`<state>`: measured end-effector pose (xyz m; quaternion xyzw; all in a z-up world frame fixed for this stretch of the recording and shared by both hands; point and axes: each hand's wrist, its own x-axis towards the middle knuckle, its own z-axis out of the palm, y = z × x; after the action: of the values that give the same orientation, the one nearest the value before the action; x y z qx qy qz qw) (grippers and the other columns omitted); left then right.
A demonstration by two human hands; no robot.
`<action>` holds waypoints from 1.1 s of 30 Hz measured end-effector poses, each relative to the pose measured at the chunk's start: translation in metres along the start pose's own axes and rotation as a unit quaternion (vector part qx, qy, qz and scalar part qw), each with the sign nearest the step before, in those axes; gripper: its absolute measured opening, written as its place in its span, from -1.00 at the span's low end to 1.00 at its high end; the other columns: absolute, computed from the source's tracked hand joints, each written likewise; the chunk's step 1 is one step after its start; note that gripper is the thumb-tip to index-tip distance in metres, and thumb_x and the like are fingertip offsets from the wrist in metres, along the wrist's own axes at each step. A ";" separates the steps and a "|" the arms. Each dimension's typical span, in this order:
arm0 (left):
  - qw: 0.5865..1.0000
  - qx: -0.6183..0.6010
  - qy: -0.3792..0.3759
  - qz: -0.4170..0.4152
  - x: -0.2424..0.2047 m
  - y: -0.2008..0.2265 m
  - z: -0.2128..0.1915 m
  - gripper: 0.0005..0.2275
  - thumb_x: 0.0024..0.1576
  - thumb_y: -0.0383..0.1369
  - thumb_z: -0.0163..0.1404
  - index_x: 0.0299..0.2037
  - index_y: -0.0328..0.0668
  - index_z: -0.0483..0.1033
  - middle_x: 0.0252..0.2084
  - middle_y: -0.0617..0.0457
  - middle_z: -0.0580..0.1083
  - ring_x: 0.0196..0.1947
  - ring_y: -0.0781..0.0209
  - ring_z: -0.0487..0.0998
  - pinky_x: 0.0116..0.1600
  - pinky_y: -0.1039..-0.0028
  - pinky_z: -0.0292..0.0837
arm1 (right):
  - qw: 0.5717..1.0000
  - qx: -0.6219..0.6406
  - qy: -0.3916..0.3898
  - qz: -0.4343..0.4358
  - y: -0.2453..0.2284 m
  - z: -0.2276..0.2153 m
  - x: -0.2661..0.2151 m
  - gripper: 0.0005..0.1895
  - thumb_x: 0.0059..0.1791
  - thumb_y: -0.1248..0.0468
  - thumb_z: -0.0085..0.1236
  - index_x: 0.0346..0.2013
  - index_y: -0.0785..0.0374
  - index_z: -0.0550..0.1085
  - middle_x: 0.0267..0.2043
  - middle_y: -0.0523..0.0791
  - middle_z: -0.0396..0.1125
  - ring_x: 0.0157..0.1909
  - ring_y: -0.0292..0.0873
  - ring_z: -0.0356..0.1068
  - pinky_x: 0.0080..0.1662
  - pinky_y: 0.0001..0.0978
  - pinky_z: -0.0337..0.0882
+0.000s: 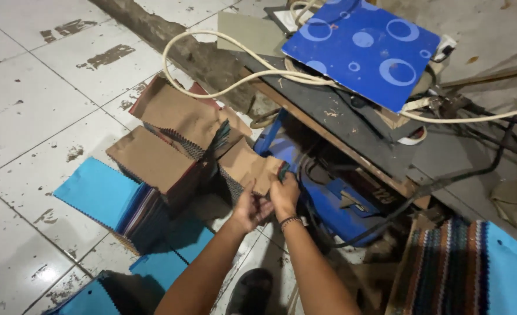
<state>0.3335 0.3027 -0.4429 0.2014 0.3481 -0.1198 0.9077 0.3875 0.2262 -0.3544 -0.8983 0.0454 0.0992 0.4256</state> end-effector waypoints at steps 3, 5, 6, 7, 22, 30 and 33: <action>0.992 -0.111 0.012 0.064 -0.012 0.025 0.012 -0.27 0.11 0.13 0.13 0.28 -0.34 0.32 0.07 -0.15 0.42 0.00 -0.04 0.58 0.01 0.32 0.63 | 1.000 0.007 0.003 -0.013 -0.027 -0.016 -0.010 -0.48 -0.06 -0.01 0.17 0.03 0.32 0.53 0.13 0.14 0.44 0.27 0.18 0.36 0.26 0.04 0.34; 0.970 -0.217 0.060 0.095 -0.018 0.043 0.014 -0.49 -0.02 -0.13 0.37 -0.05 -0.32 0.44 -0.26 0.07 0.27 -0.29 0.16 0.48 -0.16 0.49 0.68 | 0.999 0.000 0.000 -0.037 -0.048 -0.031 -0.019 -0.54 -0.09 0.02 0.16 -0.05 0.28 0.55 0.02 0.09 0.50 0.20 0.17 0.41 0.16 0.04 0.42; 0.970 -0.217 0.055 0.096 -0.025 0.047 0.013 -0.49 -0.02 -0.13 0.37 -0.05 -0.32 0.44 -0.26 0.07 0.27 -0.29 0.16 0.48 -0.16 0.49 0.68 | 0.999 0.000 0.003 -0.041 -0.062 -0.046 -0.035 -0.54 -0.09 0.02 0.16 -0.05 0.28 0.55 0.02 0.09 0.50 0.20 0.17 0.41 0.16 0.04 0.42; 0.975 -0.190 0.054 0.098 -0.033 0.053 0.013 -0.45 -0.02 -0.10 0.37 0.02 -0.31 0.44 -0.17 0.03 0.26 -0.18 0.14 0.44 -0.03 0.48 0.64 | 0.999 0.016 0.000 -0.052 -0.077 -0.061 -0.052 -0.53 -0.12 0.03 0.18 -0.06 0.28 0.56 -0.01 0.11 0.50 0.17 0.19 0.43 0.12 0.02 0.43; 0.973 0.199 -0.050 0.101 -0.500 -0.066 0.093 -0.52 -0.01 -0.50 0.06 0.16 -0.60 0.53 0.08 -0.36 0.59 0.01 -0.18 0.58 0.12 0.05 0.46 | 0.991 0.096 -0.034 -0.091 -0.107 -0.391 -0.354 -0.62 -0.15 0.13 0.30 -0.07 0.16 0.57 -0.25 -0.25 0.39 -0.20 -0.38 0.31 -0.16 -0.55 0.28; 0.933 0.296 -0.084 0.188 -0.506 -0.359 0.068 -0.44 -0.14 -0.55 0.33 0.15 -0.22 0.57 0.06 -0.10 0.71 0.02 0.06 0.71 0.13 0.22 0.64 | 0.988 -0.015 -0.152 0.006 -0.002 -0.560 -0.421 -0.50 -0.07 0.06 0.19 0.13 0.15 0.58 -0.08 -0.26 0.50 -0.10 -0.37 0.39 -0.07 -0.59 0.35; 0.924 0.359 0.135 -0.011 -0.553 -0.413 0.139 -0.66 -0.22 -0.42 0.38 -0.22 -0.44 0.79 -0.22 -0.13 0.80 -0.16 0.15 0.78 -0.02 0.45 0.65 | 0.958 -0.160 -0.237 -0.019 0.032 -0.580 -0.416 -0.65 0.03 -0.01 0.02 0.00 0.00 0.59 -0.13 -0.33 0.48 -0.13 -0.37 0.35 -0.06 -0.55 0.26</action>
<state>-0.1368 -0.0846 -0.0892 0.5240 0.4030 -0.2184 0.7178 0.0571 -0.2441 0.0703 -0.9061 -0.0900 0.3068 0.2770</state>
